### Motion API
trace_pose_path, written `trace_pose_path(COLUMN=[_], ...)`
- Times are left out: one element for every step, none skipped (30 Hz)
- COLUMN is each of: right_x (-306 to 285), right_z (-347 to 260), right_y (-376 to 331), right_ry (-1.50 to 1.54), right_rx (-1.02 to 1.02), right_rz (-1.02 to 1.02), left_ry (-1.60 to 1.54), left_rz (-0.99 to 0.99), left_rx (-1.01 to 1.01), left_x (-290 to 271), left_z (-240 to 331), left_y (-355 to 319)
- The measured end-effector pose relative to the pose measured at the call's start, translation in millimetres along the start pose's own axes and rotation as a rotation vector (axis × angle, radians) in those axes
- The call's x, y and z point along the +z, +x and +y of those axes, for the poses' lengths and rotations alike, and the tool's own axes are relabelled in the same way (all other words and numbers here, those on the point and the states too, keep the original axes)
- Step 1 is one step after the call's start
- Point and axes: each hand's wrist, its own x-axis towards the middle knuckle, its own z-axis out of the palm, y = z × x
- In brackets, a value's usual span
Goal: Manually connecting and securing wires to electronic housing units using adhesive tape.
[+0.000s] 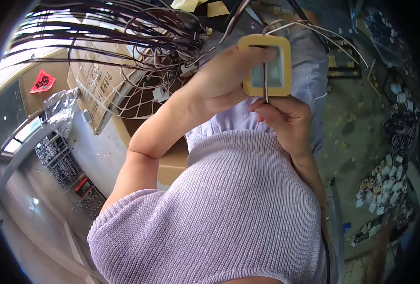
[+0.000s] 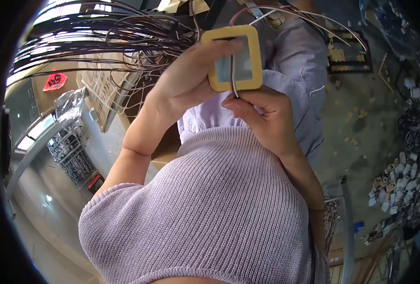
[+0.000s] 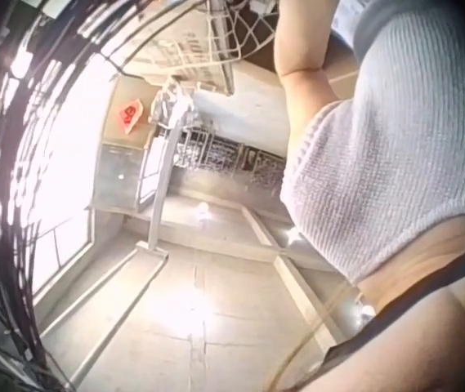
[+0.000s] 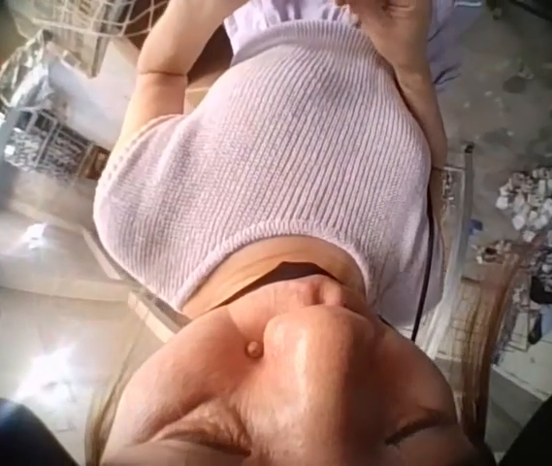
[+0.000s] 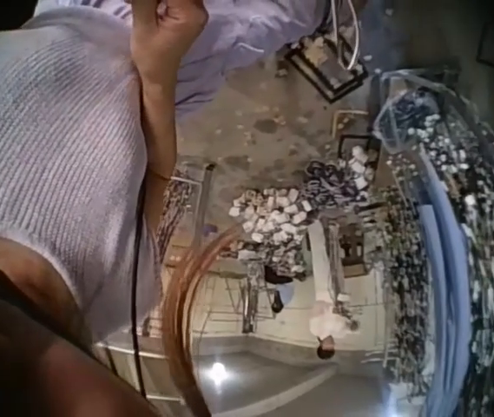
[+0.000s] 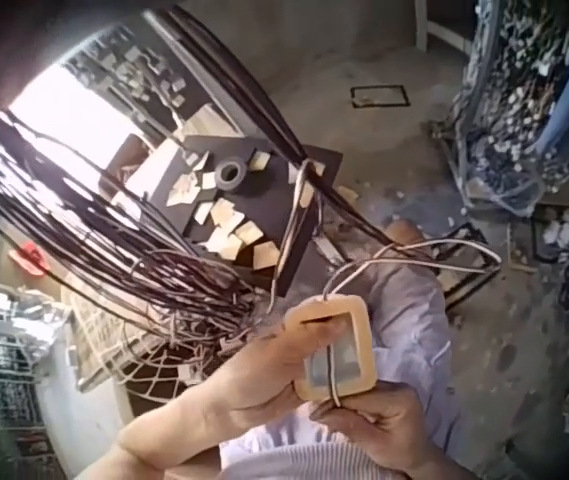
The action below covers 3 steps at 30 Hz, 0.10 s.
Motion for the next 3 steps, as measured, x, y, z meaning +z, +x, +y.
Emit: trace_pose_path(right_x=[-0.6,-1.8,-9.8], right_z=[0.2,1.9,12.3], right_y=[-0.9,-2.0,-4.1], right_ry=[-0.063,-0.127,-0.194], right_rx=[0.016,0.029,-0.122], right_rz=[0.005,0.006,0.034], left_ry=[0.082,0.215,0.447], left_rz=[0.02,-0.01,0.071], left_rx=[0.08,0.125,0.13], left_x=[-0.1,-7.5,-7.7], left_z=[-3.1,-11.4,-13.3], left_y=[-0.7,0.4,-2.1])
